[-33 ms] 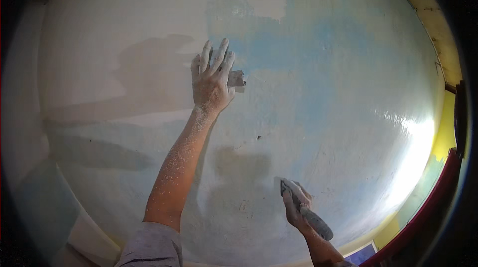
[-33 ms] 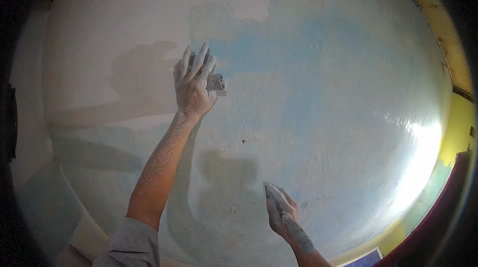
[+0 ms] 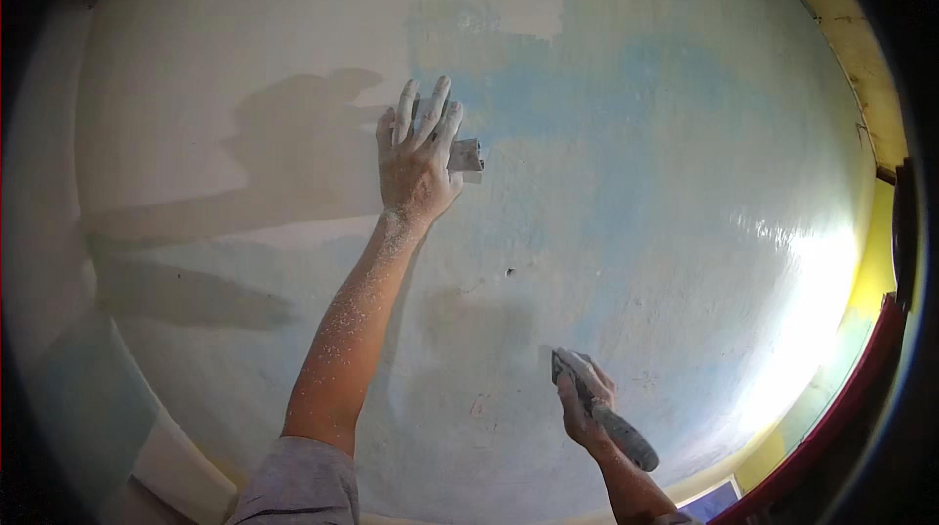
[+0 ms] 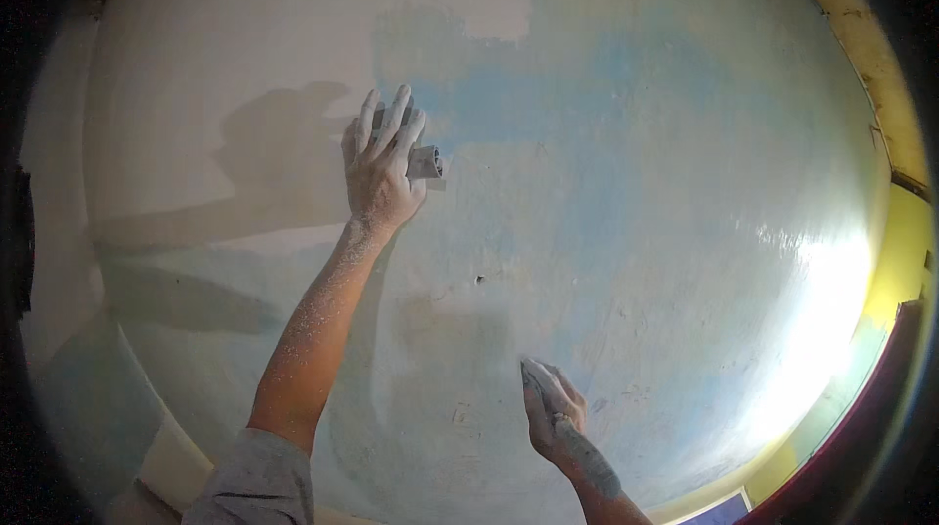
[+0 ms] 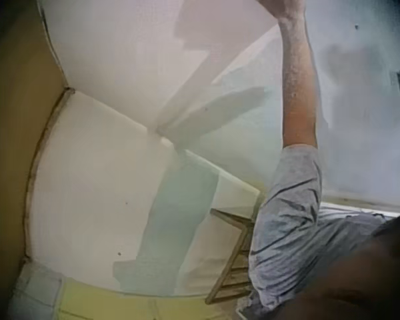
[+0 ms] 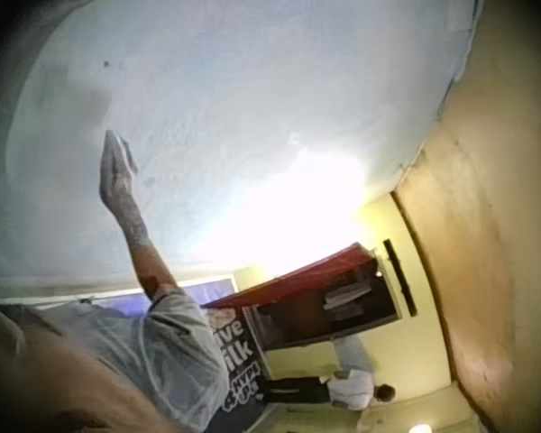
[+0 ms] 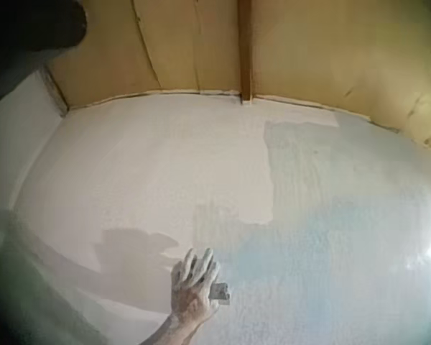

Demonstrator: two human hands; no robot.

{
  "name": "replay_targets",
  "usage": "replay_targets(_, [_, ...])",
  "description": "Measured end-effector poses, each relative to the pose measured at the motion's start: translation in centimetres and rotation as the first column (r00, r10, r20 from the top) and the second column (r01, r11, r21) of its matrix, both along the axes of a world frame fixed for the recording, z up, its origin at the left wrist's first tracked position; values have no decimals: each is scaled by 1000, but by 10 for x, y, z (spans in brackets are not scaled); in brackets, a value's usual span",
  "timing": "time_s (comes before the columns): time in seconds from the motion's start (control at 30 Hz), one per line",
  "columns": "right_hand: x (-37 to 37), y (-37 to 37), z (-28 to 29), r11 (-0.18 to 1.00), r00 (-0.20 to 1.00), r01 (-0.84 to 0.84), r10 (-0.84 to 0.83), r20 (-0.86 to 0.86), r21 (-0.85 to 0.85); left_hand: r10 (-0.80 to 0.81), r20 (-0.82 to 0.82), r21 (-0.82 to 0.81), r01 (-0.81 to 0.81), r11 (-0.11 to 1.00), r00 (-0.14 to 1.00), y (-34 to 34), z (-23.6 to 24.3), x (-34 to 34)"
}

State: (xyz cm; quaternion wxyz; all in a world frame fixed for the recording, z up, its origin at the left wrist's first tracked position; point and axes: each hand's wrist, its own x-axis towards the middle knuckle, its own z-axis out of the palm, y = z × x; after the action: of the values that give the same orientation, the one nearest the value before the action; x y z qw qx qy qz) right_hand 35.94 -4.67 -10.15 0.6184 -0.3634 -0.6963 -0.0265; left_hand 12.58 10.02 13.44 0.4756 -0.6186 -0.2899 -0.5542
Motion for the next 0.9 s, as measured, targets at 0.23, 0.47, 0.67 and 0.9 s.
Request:
replay_targets(0.23, [0,8,-39,989,989,-130,123,-87,-76,49,-24,12,-49,999,999,1,0,3])
replay_targets(0.47, [12,3,-44,966,973,-210,190,-134,-152,50,-19,43,-49,998,999,8,1,0])
replay_targets(0.67, [28,-5,-5,964,987,-140,118,-111,-225,76,-12,35,-76,997,997,7,-3,3])
replay_targets(0.9, [37,10,116,997,994,69,-73,85,42,56,-8,80,-55,995,998,13,-1,-4])
